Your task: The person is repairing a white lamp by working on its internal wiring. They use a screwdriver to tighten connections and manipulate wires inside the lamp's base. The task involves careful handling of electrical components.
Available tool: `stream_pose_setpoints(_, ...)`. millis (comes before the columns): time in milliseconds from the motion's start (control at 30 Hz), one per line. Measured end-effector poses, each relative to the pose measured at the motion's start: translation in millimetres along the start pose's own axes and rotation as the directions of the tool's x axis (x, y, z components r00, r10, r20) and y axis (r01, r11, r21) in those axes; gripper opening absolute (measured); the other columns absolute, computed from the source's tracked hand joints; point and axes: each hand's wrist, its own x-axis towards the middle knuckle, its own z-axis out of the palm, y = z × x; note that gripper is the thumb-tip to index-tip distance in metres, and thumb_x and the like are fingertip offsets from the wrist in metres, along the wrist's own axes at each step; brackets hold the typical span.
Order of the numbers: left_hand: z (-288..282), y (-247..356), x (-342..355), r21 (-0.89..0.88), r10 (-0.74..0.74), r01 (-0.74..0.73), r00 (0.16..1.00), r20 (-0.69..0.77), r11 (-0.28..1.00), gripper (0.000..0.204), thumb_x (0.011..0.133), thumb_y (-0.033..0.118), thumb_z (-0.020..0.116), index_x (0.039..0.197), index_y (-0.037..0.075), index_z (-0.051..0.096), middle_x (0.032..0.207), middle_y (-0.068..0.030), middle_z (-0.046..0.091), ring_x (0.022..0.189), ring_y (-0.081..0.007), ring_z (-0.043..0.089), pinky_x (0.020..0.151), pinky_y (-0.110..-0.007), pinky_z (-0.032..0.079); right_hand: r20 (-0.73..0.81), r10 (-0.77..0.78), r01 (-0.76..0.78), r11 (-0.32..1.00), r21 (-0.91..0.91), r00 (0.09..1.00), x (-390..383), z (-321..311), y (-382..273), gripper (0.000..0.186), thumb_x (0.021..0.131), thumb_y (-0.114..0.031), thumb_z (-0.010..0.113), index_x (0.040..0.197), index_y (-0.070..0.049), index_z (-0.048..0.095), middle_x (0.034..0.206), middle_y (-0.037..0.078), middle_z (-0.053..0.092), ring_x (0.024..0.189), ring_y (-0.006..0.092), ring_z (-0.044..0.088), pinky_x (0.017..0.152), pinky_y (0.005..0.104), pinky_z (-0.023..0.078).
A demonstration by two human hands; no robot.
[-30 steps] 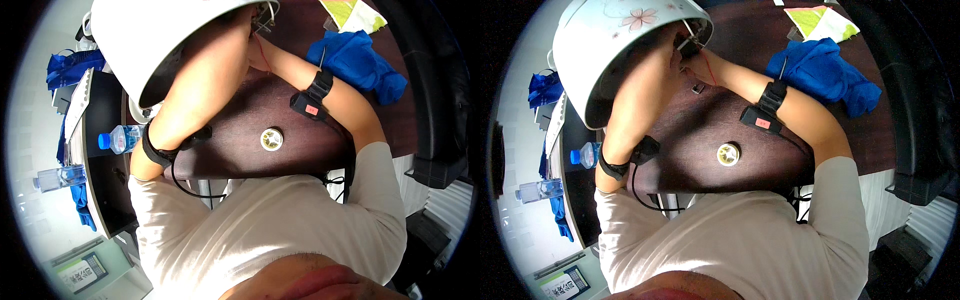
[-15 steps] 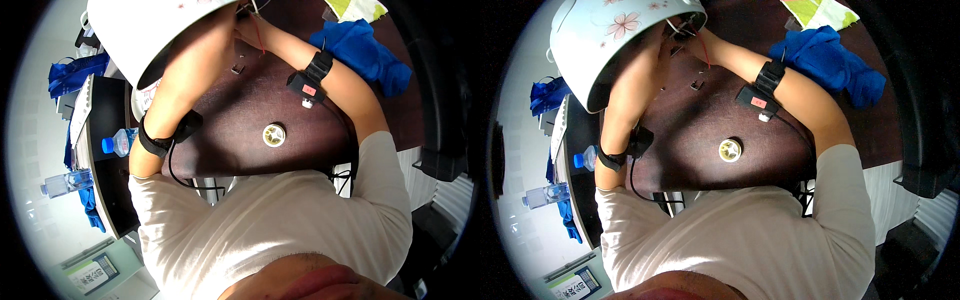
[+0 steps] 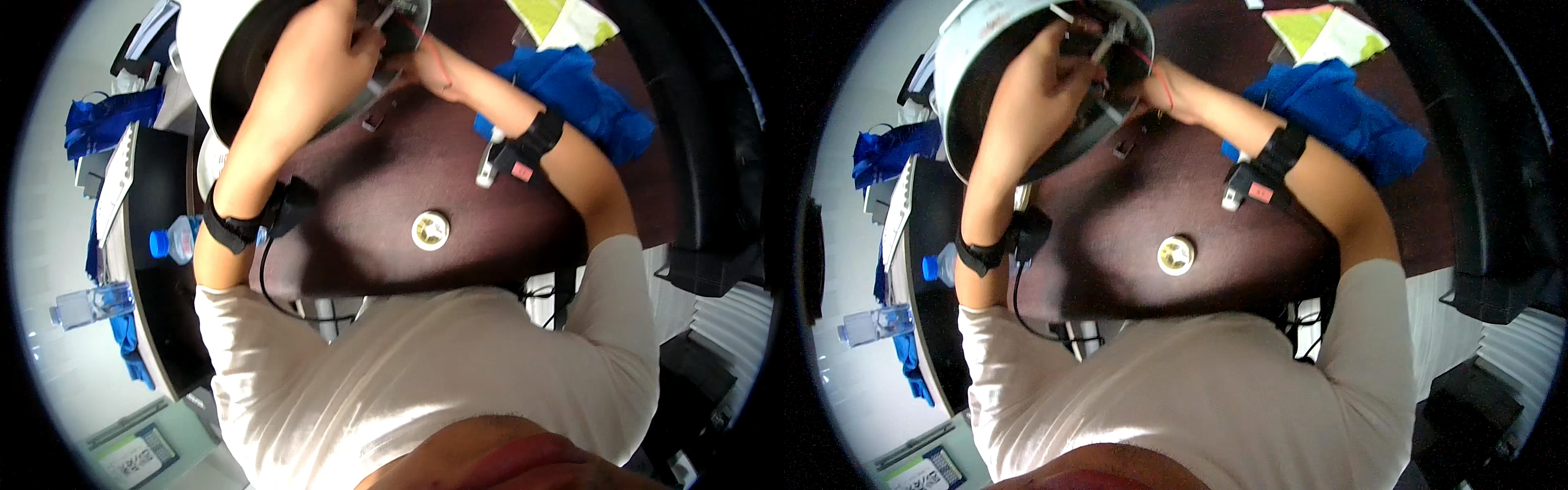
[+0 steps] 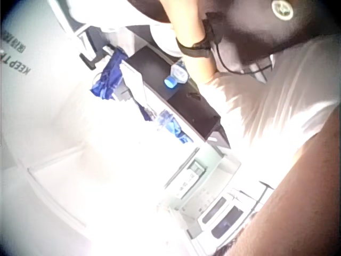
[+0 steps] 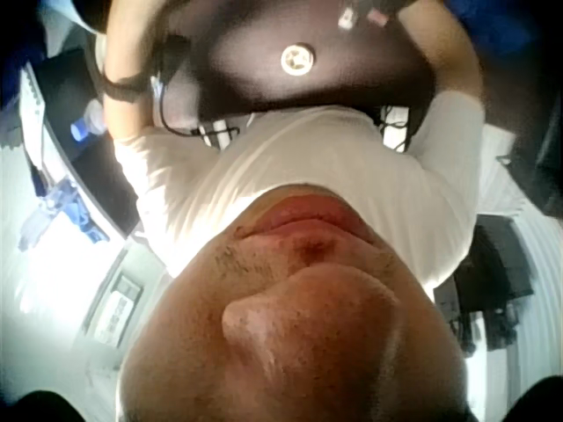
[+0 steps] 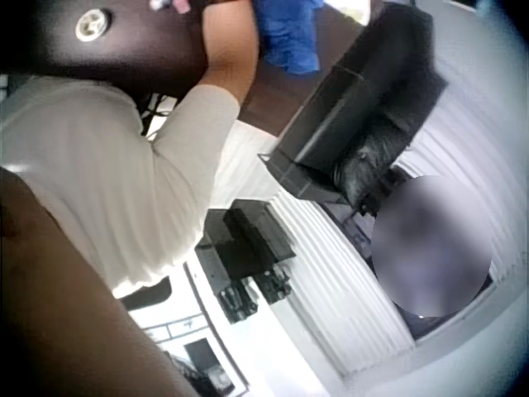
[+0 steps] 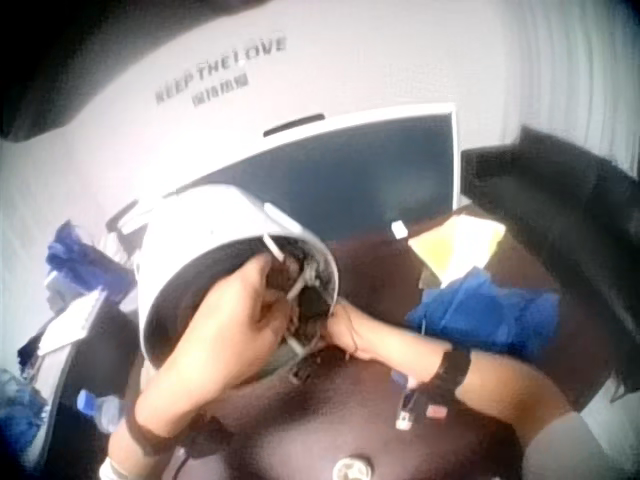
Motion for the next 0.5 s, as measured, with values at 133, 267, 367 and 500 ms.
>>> stream_pose_setpoints(133,0,2,9,-0.052,-0.207,0.213,0.972,0.109,0.976,0.036,0.084,0.003,0.055,0.119,0.003,0.047,0.084,-0.0135,0.069,0.078,-0.0143,0.066,0.063,-0.025,0.048,-0.014,0.058,-0.057,0.996,0.061,0.998,4,-22,22,0.036,0.083,0.002,0.053,0.119,0.002,0.053,0.106,0.018,0.063,0.090,0.0280,0.066,0.074,0.0381,0.058)
stream_pose_setpoints(267,5,2,8,-0.052,-0.139,0.143,0.987,0.086,0.988,0.033,0.086,0.004,0.055,0.118,0.003,0.047,0.086,-0.0150,0.069,0.078,-0.0148,0.066,0.066,-0.026,0.049,-0.065,0.024,-0.024,1.000,0.001,0.998,-1,-19,15,0.036,0.082,0.000,0.052,0.117,0.004,0.053,0.104,0.019,0.063,0.089,0.0293,0.066,0.072,0.0380,0.059)
stream_pose_setpoints(367,-2,8,12,-0.047,-0.225,0.231,0.969,0.105,0.972,0.032,0.087,0.005,0.055,0.119,0.004,0.047,0.085,-0.0131,0.069,0.071,-0.0104,0.063,0.058,-0.024,0.047,-0.005,-0.001,0.001,1.000,0.019,1.000,-1,-27,11,0.036,0.080,0.001,0.053,0.117,0.005,0.053,0.103,0.019,0.063,0.089,0.0294,0.066,0.072,0.0383,0.059)
stream_pose_setpoints(500,2,12,12,-0.107,-0.259,0.267,0.962,0.083,0.958,0.034,0.080,0.004,0.059,0.112,0.002,0.051,0.076,-0.0143,0.068,0.065,-0.0201,0.067,0.056,-0.029,0.051,-0.011,0.030,-0.029,0.999,0.029,1.000,-4,-30,13,0.036,0.079,-0.001,0.054,0.115,0.006,0.054,0.102,0.019,0.063,0.089,0.0282,0.066,0.070,0.0372,0.059)
